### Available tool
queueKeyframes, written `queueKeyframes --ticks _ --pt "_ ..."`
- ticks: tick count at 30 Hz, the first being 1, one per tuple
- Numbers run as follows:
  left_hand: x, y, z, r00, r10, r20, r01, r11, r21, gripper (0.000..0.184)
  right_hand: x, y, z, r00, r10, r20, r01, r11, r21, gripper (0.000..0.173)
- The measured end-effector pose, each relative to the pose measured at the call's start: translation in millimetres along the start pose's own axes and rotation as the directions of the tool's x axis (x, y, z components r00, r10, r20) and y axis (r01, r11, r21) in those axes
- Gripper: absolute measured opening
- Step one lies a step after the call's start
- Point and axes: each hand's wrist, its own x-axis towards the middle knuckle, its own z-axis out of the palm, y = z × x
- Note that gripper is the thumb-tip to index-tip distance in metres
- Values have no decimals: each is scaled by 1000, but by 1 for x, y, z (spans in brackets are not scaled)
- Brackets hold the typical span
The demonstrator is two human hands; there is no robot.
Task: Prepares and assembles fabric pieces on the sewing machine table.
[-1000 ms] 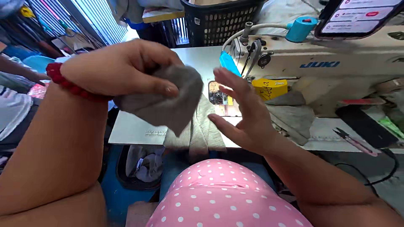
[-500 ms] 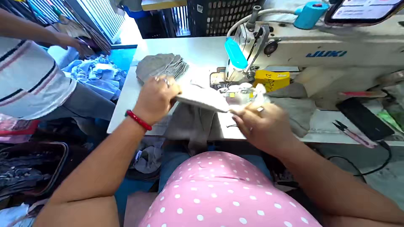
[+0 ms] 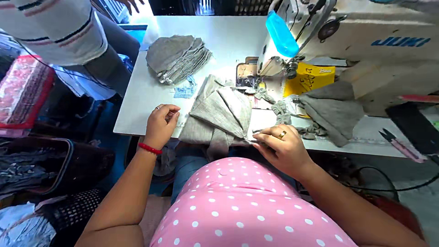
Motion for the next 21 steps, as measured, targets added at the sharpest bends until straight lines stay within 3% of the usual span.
queueKeyframes --ticks 4,8,11,14,21 --pt "5 13 15 998 -24 60 25 1000 -12 25 -4 -2 1 1000 4 -29 -4 1000 -11 20" --pt "10 26 23 986 -108 126 96 990 102 32 -11 -1 4 1000 24 -16 -25 999 -46 21" --pt "14 24 25 979 -137 150 123 988 97 25 -14 3 1 998 69 -4 -69 993 -99 28" --pt "13 21 19 974 -147 173 148 989 7 22 -19 12 -14 985 167 -36 -169 985 -41 37" --pt "9 20 13 968 -174 181 180 984 -17 21 -26 32 -38 959 257 -119 -258 966 10 23"
